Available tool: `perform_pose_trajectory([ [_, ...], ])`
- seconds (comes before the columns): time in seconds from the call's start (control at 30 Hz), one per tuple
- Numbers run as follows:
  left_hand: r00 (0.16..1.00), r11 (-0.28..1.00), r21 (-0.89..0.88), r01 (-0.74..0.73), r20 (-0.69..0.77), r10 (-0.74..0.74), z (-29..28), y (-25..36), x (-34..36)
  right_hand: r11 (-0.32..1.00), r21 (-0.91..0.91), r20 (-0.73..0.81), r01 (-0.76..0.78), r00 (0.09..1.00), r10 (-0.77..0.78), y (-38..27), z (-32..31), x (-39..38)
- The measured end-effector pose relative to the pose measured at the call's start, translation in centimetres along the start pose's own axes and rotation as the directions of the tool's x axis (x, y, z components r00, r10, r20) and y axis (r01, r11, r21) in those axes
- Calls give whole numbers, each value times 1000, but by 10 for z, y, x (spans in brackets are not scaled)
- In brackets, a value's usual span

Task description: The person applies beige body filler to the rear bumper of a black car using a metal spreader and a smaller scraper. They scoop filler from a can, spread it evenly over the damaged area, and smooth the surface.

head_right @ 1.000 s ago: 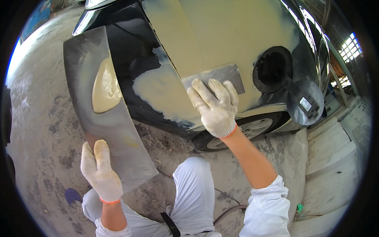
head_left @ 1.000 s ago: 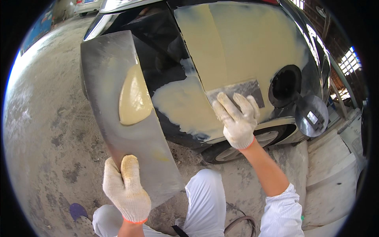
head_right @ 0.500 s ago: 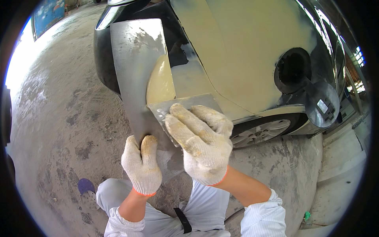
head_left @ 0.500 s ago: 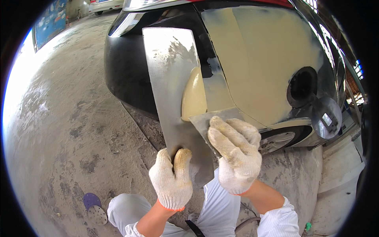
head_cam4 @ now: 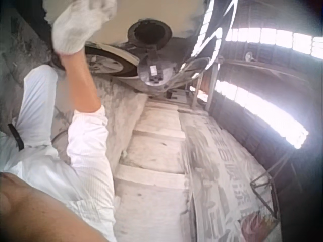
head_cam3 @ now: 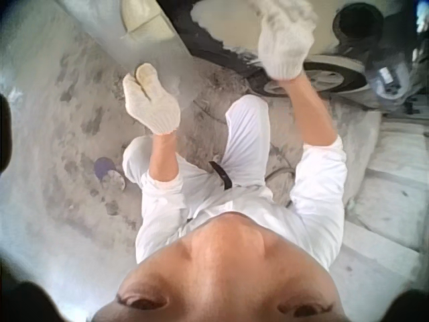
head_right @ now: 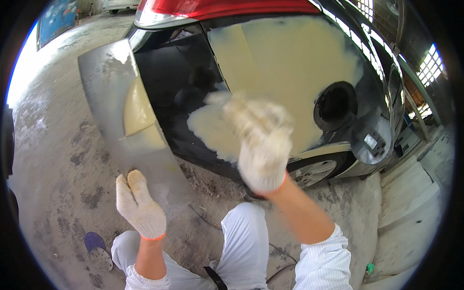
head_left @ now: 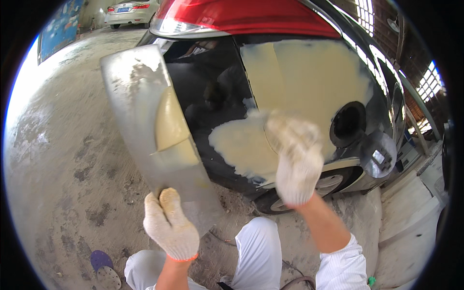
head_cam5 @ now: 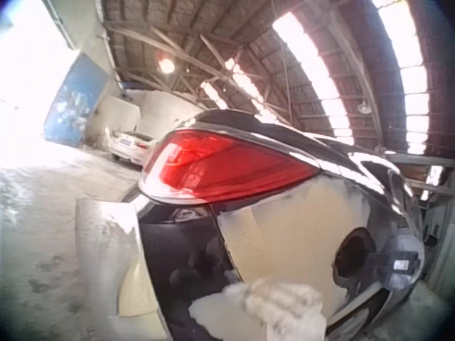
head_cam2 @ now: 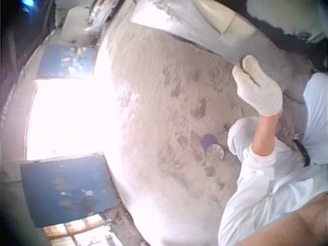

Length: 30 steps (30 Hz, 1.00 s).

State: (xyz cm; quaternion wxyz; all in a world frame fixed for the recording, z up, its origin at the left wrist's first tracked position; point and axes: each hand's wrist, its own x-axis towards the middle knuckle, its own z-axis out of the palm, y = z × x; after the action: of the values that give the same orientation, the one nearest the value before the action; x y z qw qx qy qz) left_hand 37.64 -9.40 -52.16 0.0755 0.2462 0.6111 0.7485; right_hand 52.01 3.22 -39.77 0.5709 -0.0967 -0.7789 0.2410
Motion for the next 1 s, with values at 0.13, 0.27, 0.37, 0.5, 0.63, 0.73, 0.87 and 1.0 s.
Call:
perform_pose_trajectory([
  [0.13,999,998,-30,48,-3,-48,-10,7,7,108,-824,419,557,725,-547,36,-34,81],
  [0.27,996,994,-77,79,42,-76,-17,8,7,-74,-802,541,593,668,-510,55,-47,109],
  [0.37,996,992,-100,81,55,-76,-19,6,8,-77,-784,554,616,638,-534,56,-41,114],
  [0.5,997,992,-104,75,36,-72,-21,4,10,-85,-783,552,616,626,-551,55,-31,120],
  [0.63,997,996,-61,64,52,-61,-24,5,14,-96,-779,573,619,642,-510,55,-33,115],
  [0.73,995,993,-81,85,59,-81,-26,5,16,-82,-780,581,620,670,-462,53,-35,106],
  [0.87,993,988,-106,111,46,-106,-23,6,17,-83,-767,586,637,640,-498,52,-33,107],
  [1.0,993,992,-62,114,35,-112,-17,5,16,-112,-768,590,631,628,-507,58,-29,118],
])
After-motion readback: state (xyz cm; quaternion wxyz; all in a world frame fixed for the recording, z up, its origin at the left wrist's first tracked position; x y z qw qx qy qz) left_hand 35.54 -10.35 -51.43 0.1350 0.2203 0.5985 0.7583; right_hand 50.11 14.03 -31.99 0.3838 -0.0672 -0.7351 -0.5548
